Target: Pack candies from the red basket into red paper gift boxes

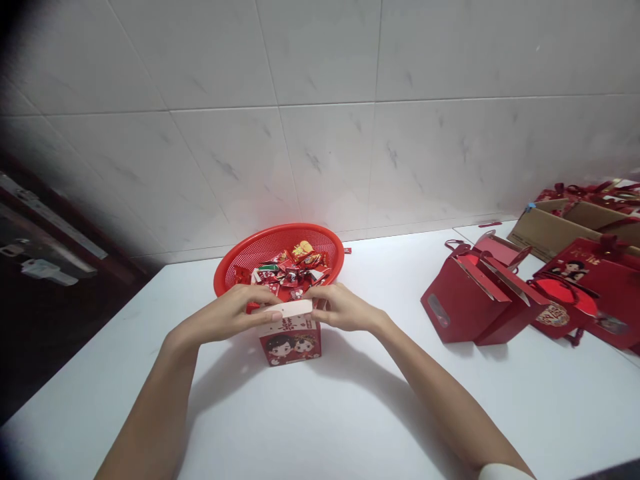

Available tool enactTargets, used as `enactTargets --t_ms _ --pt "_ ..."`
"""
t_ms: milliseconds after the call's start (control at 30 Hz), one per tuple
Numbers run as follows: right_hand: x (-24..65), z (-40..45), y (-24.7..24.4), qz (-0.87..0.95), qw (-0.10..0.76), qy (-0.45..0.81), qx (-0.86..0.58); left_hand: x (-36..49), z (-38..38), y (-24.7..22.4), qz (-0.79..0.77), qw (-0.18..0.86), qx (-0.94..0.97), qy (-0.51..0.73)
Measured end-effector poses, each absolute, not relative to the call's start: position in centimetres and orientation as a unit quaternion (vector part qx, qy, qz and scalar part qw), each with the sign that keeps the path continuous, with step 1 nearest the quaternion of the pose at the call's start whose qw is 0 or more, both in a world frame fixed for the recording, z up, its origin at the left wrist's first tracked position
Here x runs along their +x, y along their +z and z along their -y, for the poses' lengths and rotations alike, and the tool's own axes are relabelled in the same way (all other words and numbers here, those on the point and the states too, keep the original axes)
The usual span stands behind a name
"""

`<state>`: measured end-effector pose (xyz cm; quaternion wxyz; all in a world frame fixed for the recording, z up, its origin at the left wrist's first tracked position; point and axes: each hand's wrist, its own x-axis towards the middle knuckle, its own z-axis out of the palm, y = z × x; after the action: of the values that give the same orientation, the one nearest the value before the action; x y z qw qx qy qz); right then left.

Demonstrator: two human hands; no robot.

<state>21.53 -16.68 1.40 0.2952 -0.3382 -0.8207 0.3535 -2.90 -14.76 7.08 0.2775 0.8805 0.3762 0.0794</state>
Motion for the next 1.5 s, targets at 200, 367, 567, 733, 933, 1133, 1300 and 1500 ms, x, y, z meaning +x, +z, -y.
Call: enactTargets --t_ms 200,367,567,733,933,1133,1300,1500 --pt "21.0 17.3 -1.1 0.767 0.380 0.360 -0.371 -2.7 14.7 6.8 -0.383 0.268 0.880 0.078" --pt "21.5 17.2 0.1 0.796 0.329 0.366 -0.353 -2.3 14.7 6.5 -0.378 0.253 0.886 0.087" --pt "20.6 17.3 -0.7 0.816 0.350 0.261 -0.380 -3.3 14.5 6.8 -0.381 0.248 0.888 0.064" --pt "21.1 18.0 -1.4 0.809 0.382 0.243 -0.374 -4.2 14.2 7.0 -0.364 0.241 0.898 0.058" --pt "22.6 19.8 -1.3 0.794 0.394 0.214 -0.411 -2.6 14.5 6.3 -0.315 0.220 0.919 0.087" --pt "26.8 23.6 -0.2 0.739 0.442 0.106 -0.498 -3.1 14.6 6.4 -0.368 0.193 0.895 0.165" --pt "31.8 25.4 -1.1 0.637 0.432 -0.046 -0.637 -4.8 14.1 7.1 -0.412 0.177 0.874 0.187" --pt "35.6 25.5 -2.9 0.512 0.358 -0.241 -0.743 -5.8 13.9 7.5 -0.426 0.163 0.866 0.204"
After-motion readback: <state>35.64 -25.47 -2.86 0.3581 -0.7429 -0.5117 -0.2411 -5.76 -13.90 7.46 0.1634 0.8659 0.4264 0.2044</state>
